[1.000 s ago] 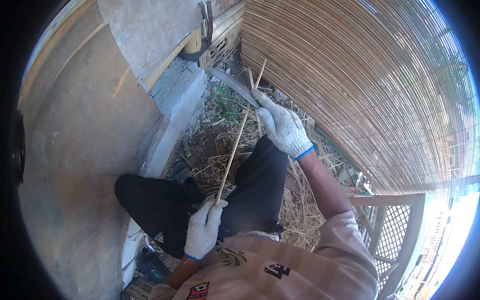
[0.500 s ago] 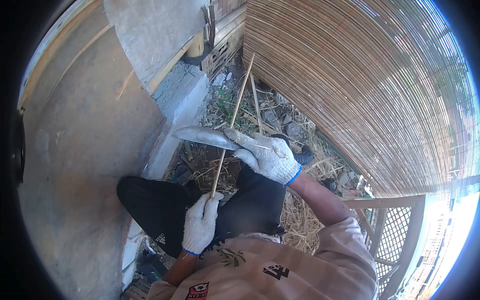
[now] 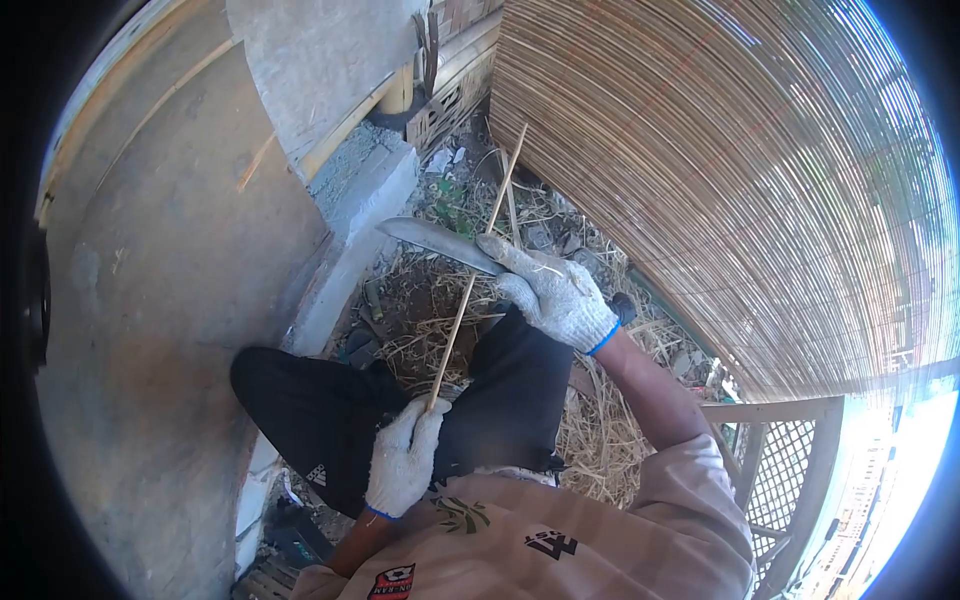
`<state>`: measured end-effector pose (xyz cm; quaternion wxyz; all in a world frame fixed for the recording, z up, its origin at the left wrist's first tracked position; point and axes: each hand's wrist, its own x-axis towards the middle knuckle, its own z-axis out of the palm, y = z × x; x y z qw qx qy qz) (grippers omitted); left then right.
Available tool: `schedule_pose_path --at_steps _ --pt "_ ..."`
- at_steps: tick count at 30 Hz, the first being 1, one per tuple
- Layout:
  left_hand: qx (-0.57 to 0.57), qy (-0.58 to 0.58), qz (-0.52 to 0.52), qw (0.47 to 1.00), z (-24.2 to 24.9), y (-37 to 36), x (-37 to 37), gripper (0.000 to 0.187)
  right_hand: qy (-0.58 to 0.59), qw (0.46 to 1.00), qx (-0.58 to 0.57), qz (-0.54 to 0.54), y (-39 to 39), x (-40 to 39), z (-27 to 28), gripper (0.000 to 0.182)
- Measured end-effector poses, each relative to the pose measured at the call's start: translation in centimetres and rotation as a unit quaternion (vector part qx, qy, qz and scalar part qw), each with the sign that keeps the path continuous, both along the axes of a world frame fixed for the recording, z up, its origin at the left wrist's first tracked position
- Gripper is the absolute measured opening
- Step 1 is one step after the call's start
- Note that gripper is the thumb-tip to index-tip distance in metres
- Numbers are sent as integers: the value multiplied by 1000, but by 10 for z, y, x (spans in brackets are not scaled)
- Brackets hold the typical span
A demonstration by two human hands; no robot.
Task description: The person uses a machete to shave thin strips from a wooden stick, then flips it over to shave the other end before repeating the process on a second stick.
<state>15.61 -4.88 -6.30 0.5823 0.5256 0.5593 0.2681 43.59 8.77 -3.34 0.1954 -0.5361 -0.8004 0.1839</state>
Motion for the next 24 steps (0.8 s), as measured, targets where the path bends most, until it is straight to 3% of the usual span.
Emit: schedule_pose_path --at_steps 6,8,10,12,15,16,18,20,22,24 --pt "46 0 16 999 -3 1 -4 26 -15 1000 3 1 10 -6 -1 51" --pt "22 -4 13 1000 0 -4 -4 28 -4 998 52 -21 19 2 -8 49" --pt "-4 -4 4 1000 -2 -18 -3 29 45 979 -28 -197 39 15 4 49" --pt "22 -41 8 999 -4 -29 2 30 59 981 113 -143 54 37 -4 50" --pt "-22 -25 -2 999 1 -19 2 29 46 996 40 -59 28 39 -17 51" --pt "-33 -11 -5 999 0 -13 3 29 29 996 -59 -66 13 17 17 52" --pt "-11 -15 -2 1000 -6 -18 5 30 13 999 -2 -52 16 24 1 54" --pt "3 -10 -10 1000 -4 -23 -2 31 76 990 57 -105 32 35 -15 52" --pt "-12 0 -29 1000 -6 -31 -9 31 82 973 -28 -213 35 31 8 50" --pt "-26 3 -34 999 -5 -28 -12 31 65 987 94 -114 32 46 -29 52"
